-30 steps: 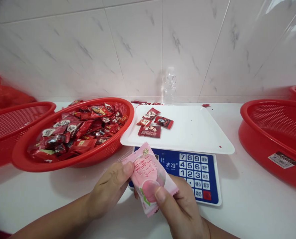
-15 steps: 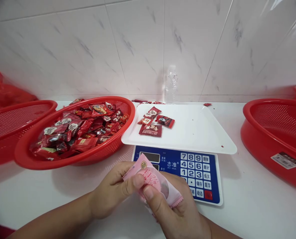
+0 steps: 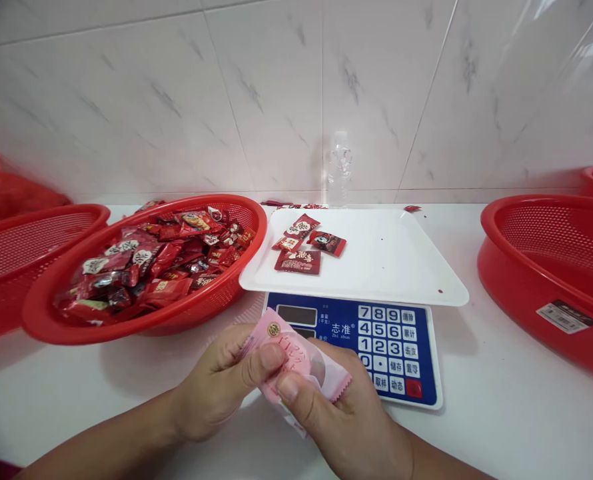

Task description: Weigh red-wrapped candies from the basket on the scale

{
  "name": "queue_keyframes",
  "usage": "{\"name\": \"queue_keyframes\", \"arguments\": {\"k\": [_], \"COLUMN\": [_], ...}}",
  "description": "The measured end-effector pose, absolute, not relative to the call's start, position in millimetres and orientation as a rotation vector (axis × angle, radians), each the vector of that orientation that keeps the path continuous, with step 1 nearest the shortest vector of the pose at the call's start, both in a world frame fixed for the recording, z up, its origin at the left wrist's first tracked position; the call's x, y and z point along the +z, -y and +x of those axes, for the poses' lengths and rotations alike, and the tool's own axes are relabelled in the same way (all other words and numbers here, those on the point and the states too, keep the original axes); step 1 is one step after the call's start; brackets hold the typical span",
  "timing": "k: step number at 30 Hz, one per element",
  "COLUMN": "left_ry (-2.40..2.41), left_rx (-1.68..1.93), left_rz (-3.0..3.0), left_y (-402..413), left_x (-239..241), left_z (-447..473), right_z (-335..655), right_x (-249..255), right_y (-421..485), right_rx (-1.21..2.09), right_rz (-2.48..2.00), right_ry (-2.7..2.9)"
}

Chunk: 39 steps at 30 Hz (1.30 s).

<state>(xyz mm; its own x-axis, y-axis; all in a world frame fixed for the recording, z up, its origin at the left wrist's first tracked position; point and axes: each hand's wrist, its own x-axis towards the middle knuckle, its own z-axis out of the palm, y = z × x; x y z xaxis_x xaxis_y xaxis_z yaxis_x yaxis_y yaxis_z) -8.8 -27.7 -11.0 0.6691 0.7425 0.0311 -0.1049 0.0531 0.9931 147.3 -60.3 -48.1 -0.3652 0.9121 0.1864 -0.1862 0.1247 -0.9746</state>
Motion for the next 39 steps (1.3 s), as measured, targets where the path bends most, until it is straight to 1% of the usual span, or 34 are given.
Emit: {"name": "queue_keyframes", "arguments": {"k": [5,12,16,20,25,28,34,39], "left_ry": [-0.535,-0.461,-0.42,-0.407,-0.467,-0.499,-0.547,-0.436], "left_rx": [0.811,0.771,0.772,0.752,0.62,0.614,0.615,0.552], "left_rz": [1.368,1.257,1.244,1.278,1.315,1.302,1.415,1.312], "left_y": [28.0,23.6,23.8,24.0,25.8,28.2,30.1,27.0], "left_x": [-9.3,-25.0,-31.6,-26.8,-15.4,-12.5,-11.3,-15.8], "left_z": [-8.0,-10.7,-11.9,-11.4,-8.5,-7.1,-9.3,-9.1], "right_z": [146.5,144.9,146.2,147.3,150.0,152.0,152.8,153.4], "right_x": [-44.4,-48.2,-48.2,-49.1,-61.1,-67.0,-62.8,-60.2], "right_y": [62.3,63.5,63.8,64.9,67.8,68.2,62.2,64.1], "right_rx": [1.442,1.353,1.323,1.333,1.451,1.485,1.516,1.451], "right_rz": [-0.69,-0.846,-0.864,-0.85,-0.796,-0.764,-0.723,-0.76], "right_ry": [1.387,1.421,1.441,1.443,1.395,1.354,1.305,1.333]}}
